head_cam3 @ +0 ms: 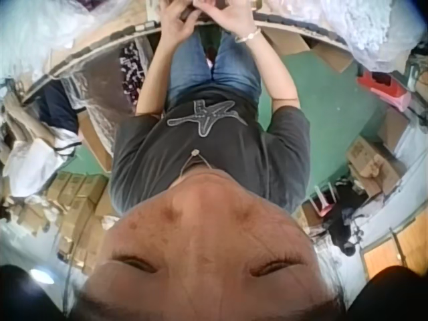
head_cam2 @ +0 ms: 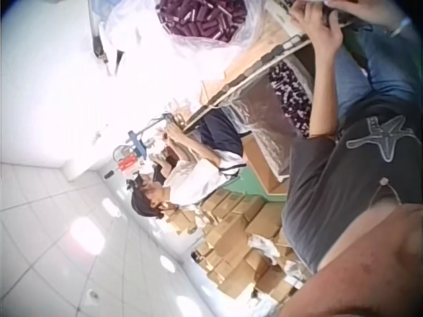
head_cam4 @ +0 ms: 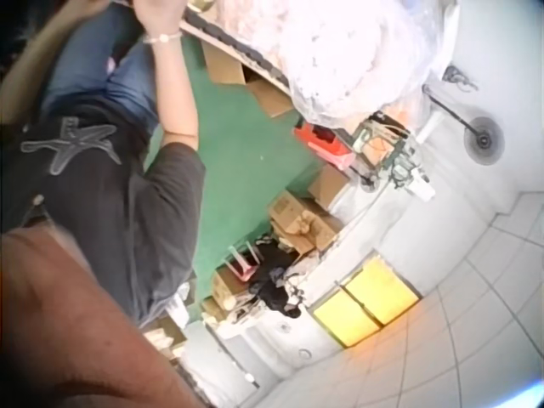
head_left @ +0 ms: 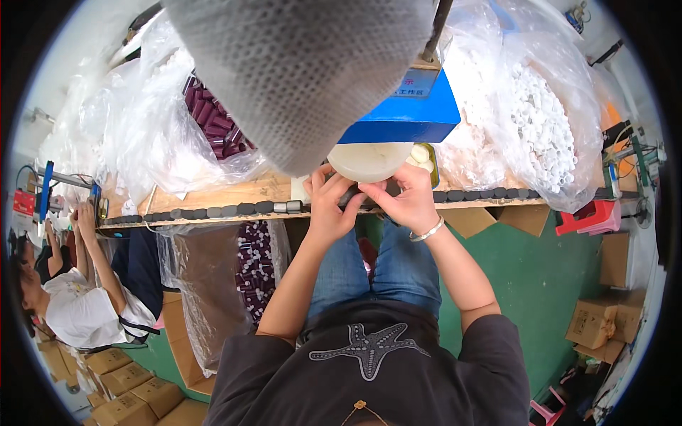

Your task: Assembling plastic cosmetic container parts using a manual press machine.

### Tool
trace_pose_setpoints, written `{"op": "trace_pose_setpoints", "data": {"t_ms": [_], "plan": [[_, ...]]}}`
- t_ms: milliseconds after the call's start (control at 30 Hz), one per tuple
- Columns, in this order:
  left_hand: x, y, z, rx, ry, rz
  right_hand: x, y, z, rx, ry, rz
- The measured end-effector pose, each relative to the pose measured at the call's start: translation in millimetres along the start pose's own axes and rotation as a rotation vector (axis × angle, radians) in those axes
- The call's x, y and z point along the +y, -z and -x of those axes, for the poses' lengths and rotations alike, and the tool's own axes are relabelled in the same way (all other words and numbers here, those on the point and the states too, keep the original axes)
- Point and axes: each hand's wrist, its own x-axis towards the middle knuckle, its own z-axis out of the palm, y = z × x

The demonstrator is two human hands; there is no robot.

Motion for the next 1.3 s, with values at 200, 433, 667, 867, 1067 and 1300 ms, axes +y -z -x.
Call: {"op": "trace_pose_setpoints", "data": {"t_ms": [200,433,667,867,1067,1300], "plan": [[-3,-2,1,-0.018,-0.006,0.002,-6,6,-6,-0.123,0.035,0.154],[-5,1,7,0.007,-0.034,-0.095,0,28,29,-0.092,-0.248,-0.066],[10,24,27,0.163,-0.008,-0.099,13,101,93,0.19,-0.407,-0.196],[13,1,17,0.137,0.03,-0.146,48,149,23,0.399,-0.272,0.403],[19,-4,-2,0.046,0.086,-0.067,91,157,-36,0.165,-0.282,0.988],[25,65,20,-0.049,0.232,0.084,85,151,-41,0.018,-0.487,1.12]]}}
